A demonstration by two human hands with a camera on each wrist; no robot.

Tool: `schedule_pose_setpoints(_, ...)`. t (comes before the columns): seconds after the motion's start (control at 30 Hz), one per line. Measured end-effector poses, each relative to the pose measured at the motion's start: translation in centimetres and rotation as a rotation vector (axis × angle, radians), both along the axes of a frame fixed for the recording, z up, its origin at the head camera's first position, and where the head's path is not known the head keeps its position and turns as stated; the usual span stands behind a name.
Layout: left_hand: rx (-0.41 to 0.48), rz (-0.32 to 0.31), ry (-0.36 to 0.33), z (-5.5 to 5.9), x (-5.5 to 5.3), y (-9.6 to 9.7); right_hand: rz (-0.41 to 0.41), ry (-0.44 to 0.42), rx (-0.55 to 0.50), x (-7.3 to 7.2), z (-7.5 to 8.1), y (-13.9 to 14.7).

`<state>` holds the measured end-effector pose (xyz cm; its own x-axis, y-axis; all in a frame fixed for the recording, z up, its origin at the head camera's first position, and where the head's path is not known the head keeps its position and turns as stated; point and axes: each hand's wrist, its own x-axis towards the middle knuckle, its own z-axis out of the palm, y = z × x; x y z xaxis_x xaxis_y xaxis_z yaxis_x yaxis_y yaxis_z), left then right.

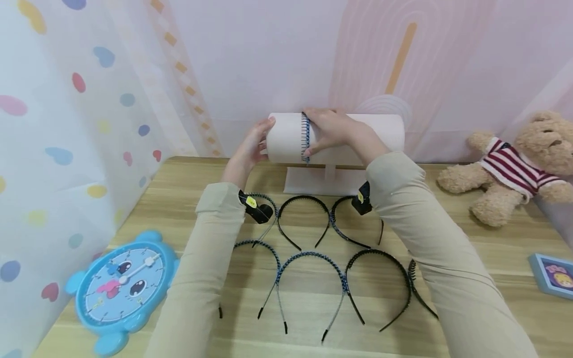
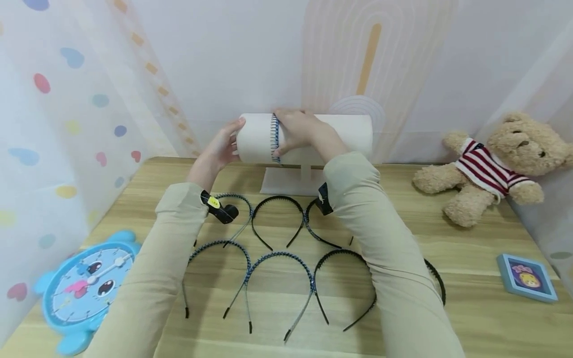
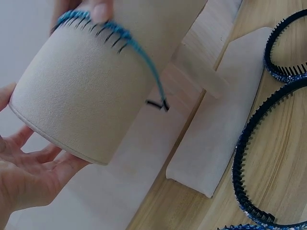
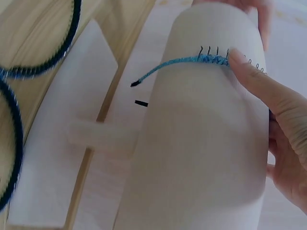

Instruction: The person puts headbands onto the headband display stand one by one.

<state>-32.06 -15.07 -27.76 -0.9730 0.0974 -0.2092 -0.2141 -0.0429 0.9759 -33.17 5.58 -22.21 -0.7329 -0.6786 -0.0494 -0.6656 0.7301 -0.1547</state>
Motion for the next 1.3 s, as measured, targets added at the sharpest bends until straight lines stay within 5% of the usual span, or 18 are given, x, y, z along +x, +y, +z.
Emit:
schedule_pose_setpoints(0.47,-0.015,-0.028,-0.003,-1.4,-1.6,0.5,-0.028,0.042,0.003,0.3,-1.0,-2.6)
schedule_pose_setpoints(0.9,-0.01,-0.045,-0.017,-0.8,-0.8,1.7,-0.054,0.105,0.036,0.2,-2.5,-2.7)
schedule_pose_setpoints(1.07,0.001,-0.041,-0.025,-1.1,-1.0,1.6,-0.067,0.139,-0.038,0.2,-2.5,-0.2)
schedule_pose_setpoints(1.3,0.002,-0.028,-0.007,-0.8,-1.2,0.3,-0.199,0.085,-0.235,0.7,-1.5,8.4)
